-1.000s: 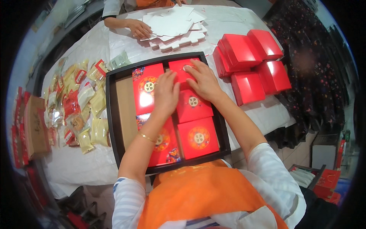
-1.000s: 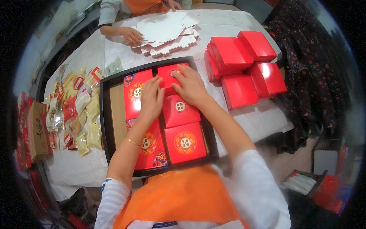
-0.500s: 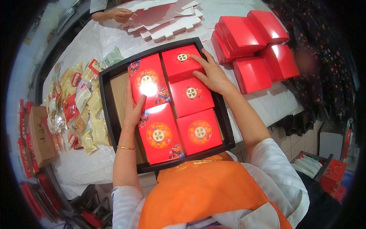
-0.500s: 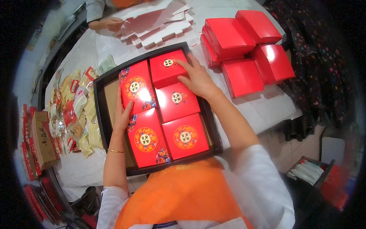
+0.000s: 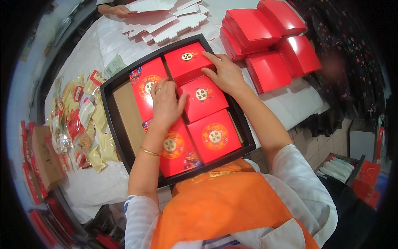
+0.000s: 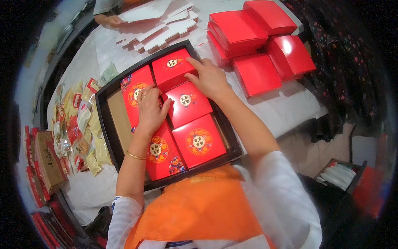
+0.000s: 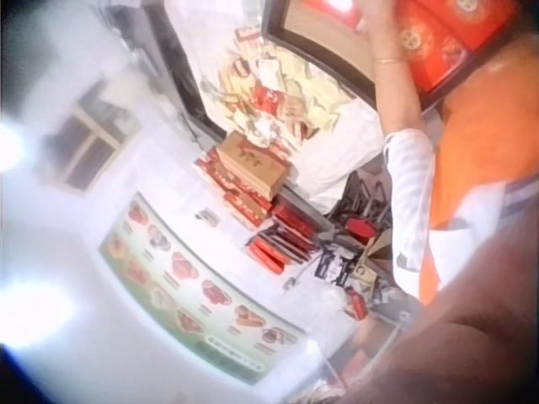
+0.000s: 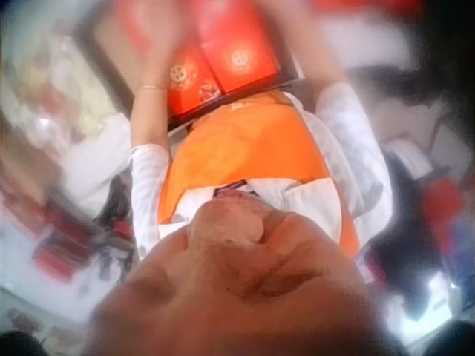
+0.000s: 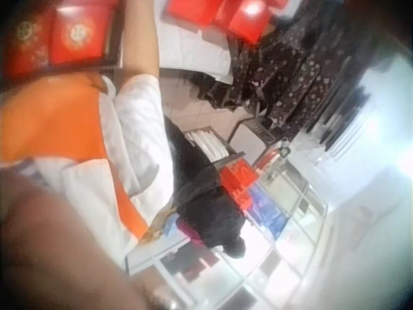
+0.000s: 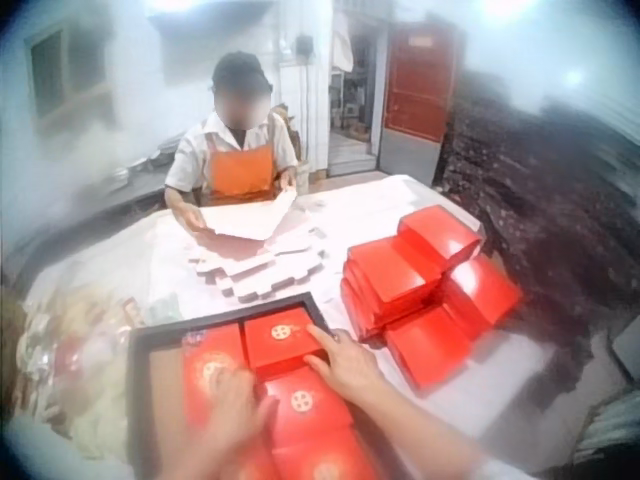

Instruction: The person assembles small red cardboard boxes by folding the flat pieces into shape. They then place small packaged items into the boxes and close the lids. Finally, the person arranges the completed boxes into a black tray.

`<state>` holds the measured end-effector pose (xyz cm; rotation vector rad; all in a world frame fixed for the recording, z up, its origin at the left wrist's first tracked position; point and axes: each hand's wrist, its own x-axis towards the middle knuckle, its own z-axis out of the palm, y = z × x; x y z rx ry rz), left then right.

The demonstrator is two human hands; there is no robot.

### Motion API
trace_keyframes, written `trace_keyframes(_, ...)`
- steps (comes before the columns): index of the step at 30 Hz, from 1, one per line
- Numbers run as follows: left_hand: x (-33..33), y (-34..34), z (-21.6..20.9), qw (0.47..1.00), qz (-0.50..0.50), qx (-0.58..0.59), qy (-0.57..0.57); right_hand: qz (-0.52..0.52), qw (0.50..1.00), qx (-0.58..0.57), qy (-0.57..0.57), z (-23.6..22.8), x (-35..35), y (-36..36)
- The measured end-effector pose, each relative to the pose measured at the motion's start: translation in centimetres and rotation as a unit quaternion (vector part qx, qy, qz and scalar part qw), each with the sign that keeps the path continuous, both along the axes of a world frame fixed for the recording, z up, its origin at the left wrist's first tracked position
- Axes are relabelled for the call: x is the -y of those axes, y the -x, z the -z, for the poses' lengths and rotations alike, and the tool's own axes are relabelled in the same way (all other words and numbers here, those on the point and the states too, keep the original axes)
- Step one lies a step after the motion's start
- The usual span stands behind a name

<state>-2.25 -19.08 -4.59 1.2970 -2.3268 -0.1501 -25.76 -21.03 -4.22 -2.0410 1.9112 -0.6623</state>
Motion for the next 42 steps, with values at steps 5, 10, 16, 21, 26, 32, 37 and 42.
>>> trace_keyframes(5,-0.4,-0.1,1.3,0.996,0.016,-0.086,0.033,0.014,0.999,-0.032,0.035,-0.2,-0.1,-0.5)
trace_keyframes(10,-0.8,-0.2,1.3,0.99,0.007,-0.141,0.017,0.039,0.996,-0.062,0.052,0.1,-0.1,-1.5)
trace_keyframes(16,-0.6,-0.7,1.1,0.988,0.014,-0.153,0.003,0.026,0.989,-0.079,0.125,1.0,0.3,-1.7)
trace_keyframes(21,-0.7,-0.5,1.1,0.99,0.016,-0.142,0.001,-0.018,0.973,-0.115,0.198,1.9,0.7,-1.2)
trace_keyframes(26,-0.7,-1.0,1.7,0.991,0.045,-0.114,0.055,-0.011,0.983,-0.138,0.119,0.9,0.4,-1.8)
trace_keyframes(32,-1.6,0.8,1.1,0.997,-0.015,-0.064,0.032,0.056,0.998,-0.017,0.021,0.5,0.0,-1.5)
trace_keyframes(37,-2.2,1.8,0.5,0.998,-0.045,-0.032,0.014,0.048,0.996,0.075,0.014,0.8,-2.7,-0.6)
trace_keyframes(42,-1.6,2.3,0.8,0.997,-0.06,-0.03,0.023,-0.003,0.99,0.143,0.01,2.5,-2.0,1.2)
